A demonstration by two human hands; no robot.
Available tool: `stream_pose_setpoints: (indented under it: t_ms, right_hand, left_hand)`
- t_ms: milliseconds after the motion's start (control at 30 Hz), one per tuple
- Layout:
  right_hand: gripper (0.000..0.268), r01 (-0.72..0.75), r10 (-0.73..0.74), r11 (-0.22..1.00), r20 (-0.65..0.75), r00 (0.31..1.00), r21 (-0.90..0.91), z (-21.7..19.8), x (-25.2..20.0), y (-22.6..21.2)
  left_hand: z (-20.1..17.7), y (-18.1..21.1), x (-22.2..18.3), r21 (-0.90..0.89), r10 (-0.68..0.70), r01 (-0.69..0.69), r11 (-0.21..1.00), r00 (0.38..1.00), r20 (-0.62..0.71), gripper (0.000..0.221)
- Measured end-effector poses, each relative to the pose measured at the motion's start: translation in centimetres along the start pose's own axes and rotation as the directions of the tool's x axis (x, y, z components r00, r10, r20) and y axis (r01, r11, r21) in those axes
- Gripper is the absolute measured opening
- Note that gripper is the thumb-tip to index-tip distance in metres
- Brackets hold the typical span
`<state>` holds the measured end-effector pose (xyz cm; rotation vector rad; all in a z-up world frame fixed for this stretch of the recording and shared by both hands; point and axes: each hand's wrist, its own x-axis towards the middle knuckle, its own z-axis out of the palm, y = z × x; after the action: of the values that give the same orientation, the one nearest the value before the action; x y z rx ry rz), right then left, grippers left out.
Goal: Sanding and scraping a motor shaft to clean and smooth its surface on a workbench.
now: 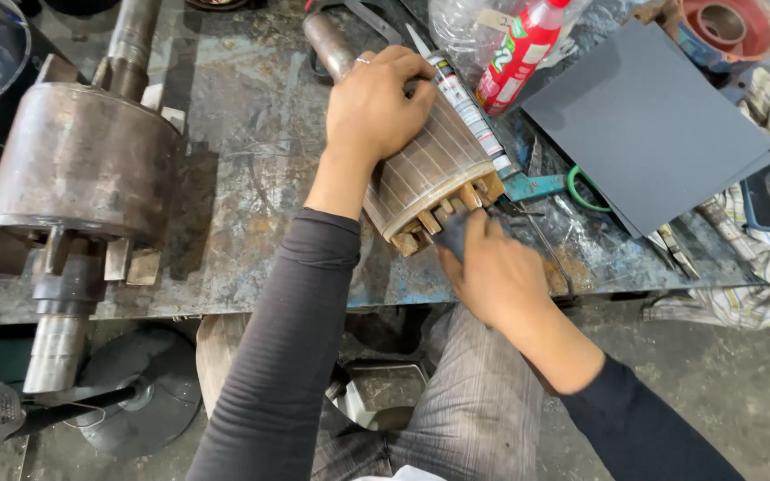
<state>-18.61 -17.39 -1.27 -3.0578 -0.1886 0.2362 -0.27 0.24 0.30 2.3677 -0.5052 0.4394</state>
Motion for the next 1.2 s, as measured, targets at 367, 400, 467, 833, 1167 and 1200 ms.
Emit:
stream_pose_setpoints:
  t_ms: [367, 400, 467, 833, 1167, 1200]
  right_hand:
    - [0.078, 0.023, -0.023, 1.000, -0.024, 0.999, 0.006, -0.6, -2.4, 1.1]
    - [0.076, 0.039, -0.039, 0.999, -0.049, 0.998, 0.001, -0.5, -2.3, 1.1]
    - [0.070, -0.002, 0.000, 1.000, 0.040, 0.999, 0.031, -0.9, 0.5, -0.2]
    - [0.075, 0.051, -0.052, 0.999, -0.079, 0.996, -0.006, -0.1, -2.1, 1.3]
    - [0.074, 0.010, -0.010, 0.994, -0.001, 1.000, 0.105, -1.0, -2.3, 0.8]
    - [0.065, 0.023, -0.022, 0.994, -0.004, 1.000, 0.107, -0.7, -3.7, 1.4]
  left_hand:
    - [0.5, -0.6, 0.2, -0.053, 0.033, -0.034, 0.998, 0.999, -0.024, 0.028]
    - [0.6, -0.2, 0.2, -0.046, 0.029, -0.030, 0.998, 0.999, -0.033, 0.028]
    - [0.6, -0.4, 0.1, -0.036, 0.027, -0.028, 0.999, 0.999, -0.023, 0.027]
    - [-0.4, 0.3, 0.3, -0.065, -0.003, 0.005, 0.998, 1.000, 0.023, 0.028]
    - [-0.5, 0.1, 0.3, -0.092, 0.021, -0.024, 0.996, 0.999, -0.031, 0.028]
    - [-0.7, 0.2, 0.0, -0.088, -0.023, 0.022, 0.996, 1.000, -0.010, 0.029]
